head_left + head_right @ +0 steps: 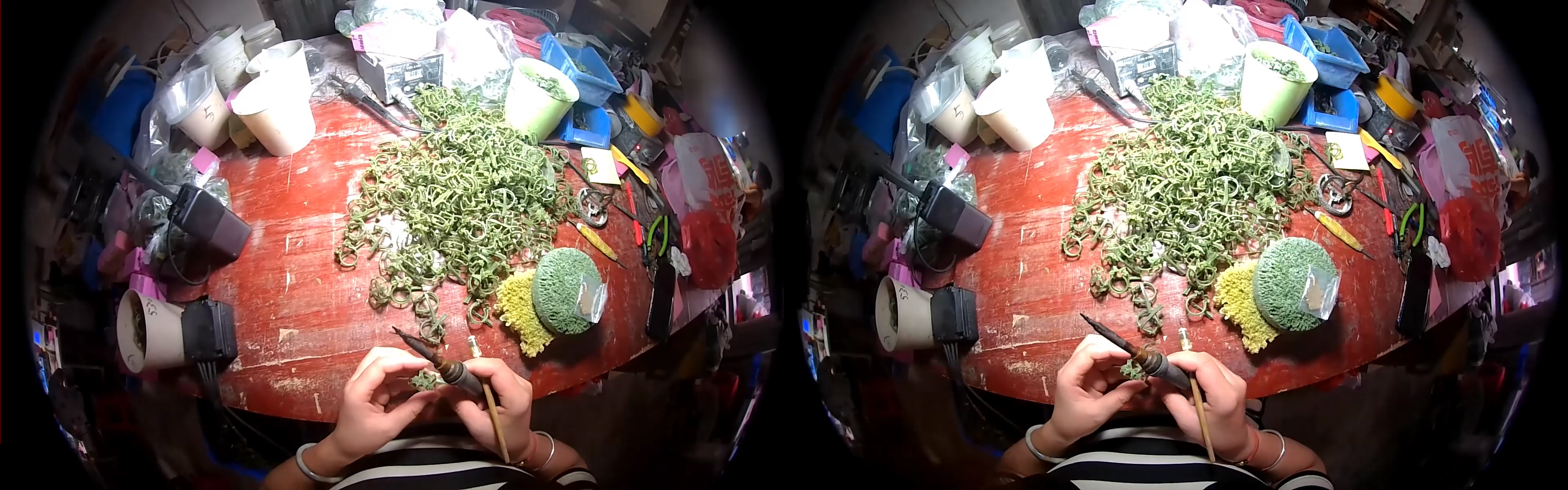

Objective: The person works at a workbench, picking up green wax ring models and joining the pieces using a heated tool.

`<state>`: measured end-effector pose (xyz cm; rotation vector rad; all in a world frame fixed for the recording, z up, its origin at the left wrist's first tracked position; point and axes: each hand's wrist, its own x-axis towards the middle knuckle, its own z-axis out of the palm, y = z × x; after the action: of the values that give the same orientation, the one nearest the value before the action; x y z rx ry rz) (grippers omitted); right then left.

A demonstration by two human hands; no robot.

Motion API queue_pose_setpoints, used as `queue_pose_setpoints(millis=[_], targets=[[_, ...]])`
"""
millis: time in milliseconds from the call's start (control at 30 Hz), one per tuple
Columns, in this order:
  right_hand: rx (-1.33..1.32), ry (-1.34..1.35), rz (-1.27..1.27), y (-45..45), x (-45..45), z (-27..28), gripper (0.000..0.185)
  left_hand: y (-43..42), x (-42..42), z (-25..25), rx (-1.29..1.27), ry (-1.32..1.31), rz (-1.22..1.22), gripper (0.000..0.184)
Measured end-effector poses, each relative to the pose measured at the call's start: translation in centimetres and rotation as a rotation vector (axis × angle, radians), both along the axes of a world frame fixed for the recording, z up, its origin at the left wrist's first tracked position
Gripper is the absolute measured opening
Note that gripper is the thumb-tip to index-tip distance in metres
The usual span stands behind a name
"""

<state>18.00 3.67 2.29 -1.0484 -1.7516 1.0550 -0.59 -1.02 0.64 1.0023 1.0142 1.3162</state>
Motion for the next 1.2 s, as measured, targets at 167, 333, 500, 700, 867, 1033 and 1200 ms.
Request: queue_pose_setpoints(millis=[167,333,500,700,867,1033,1200], targets=[[-0.043,-0.007,-0.004,0.0,0.2,0.5,0.03,0.0,0.1,-0.4,0.054,0.029,0.003,0.041],[-0.064,-0.037,-0.013,0.0,0.2,0.6,0.03,0.0,0.2,-0.2,0.042,0.075,0.013,0.039],[-0.056,-0.041,-0.003,0.1,0.2,0.6,0.031,0.0,0.3,-0.1,0.037,0.068,0.025,0.037],[0.09,-0.131,-0.008,0.1,1.3,0.6,0.024,0.0,0.0,-0.6,0.024,0.083,0.06,0.034],[0.195,-0.228,0.033,-0.6,3.9,-0.5,0.027,0.2,-0.2,-0.5,-0.031,0.074,0.072,0.036],[0.223,-0.329,0.066,-1.4,4.8,-1.0,0.027,0.2,0.0,-0.6,-0.055,-0.009,0.124,0.033],[0.228,-0.363,0.073,-1.5,4.8,-0.9,0.028,0.2,-0.1,-0.6,-0.048,0.029,0.123,0.033]])
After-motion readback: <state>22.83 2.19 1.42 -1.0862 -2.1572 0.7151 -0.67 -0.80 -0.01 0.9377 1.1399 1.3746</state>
